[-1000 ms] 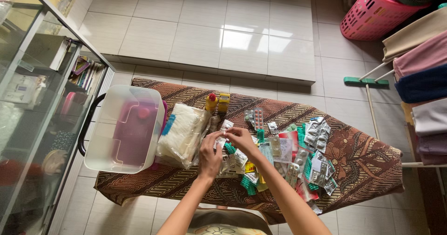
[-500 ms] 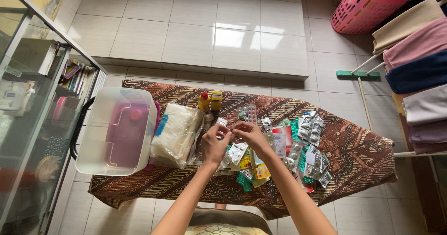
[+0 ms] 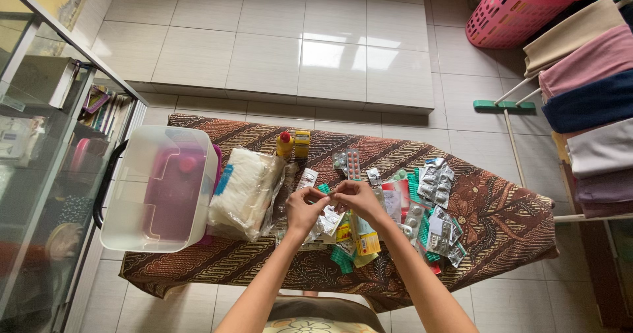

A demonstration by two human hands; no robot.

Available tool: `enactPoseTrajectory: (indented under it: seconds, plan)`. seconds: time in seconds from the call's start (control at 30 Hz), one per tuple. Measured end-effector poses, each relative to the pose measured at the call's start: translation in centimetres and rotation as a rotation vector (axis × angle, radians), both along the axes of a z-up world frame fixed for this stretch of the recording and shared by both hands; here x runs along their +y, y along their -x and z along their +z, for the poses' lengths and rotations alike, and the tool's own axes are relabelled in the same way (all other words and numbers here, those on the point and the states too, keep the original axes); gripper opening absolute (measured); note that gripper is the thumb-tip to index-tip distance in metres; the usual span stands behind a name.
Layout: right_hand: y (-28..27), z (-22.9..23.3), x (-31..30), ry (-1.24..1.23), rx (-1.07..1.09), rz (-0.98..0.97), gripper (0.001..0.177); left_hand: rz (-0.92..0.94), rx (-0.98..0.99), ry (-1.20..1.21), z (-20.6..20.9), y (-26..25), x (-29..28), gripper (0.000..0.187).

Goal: The person empties a clear plastic container onto a patterned tablecloth, revealing various small items including blister packs, bottles, and a large bag of white material. They then sort and arrange these items into piles on the table.

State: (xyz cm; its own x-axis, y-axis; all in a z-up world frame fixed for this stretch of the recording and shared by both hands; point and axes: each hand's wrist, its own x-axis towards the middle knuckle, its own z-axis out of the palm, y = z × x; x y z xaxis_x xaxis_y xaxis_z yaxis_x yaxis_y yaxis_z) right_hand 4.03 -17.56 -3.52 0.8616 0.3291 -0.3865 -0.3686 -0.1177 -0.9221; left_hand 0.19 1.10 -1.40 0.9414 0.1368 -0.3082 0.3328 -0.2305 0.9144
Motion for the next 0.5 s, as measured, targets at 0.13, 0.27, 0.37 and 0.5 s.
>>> enactPoseTrajectory:
  seconds: [0.13,0.27,0.37,0.5]
  plan:
    - [-0.9,0.6,0.0,0.068,0.029,-0.049,0.014,0.021,-0.019,0.016,-0.2,0.0,-0.2,0.016]
    - [-1.8,0.7,-0.1,-0.004,0.035,-0.117,0.016,0.031,-0.030,-0.037,-0.4,0.2,0.5,0.018]
    - [-2.1,0.4,-0.5,-0.113,0.047,-0.158,0.016,0.014,-0.046,-0.008,-1.0,0.2,0.8,0.017]
    - [-1.9,0.4,-2.0,-0.163,-0.003,-0.211,0.015,-0.010,-0.101,-0.072,-1.1,-0.2,0.0,0.017]
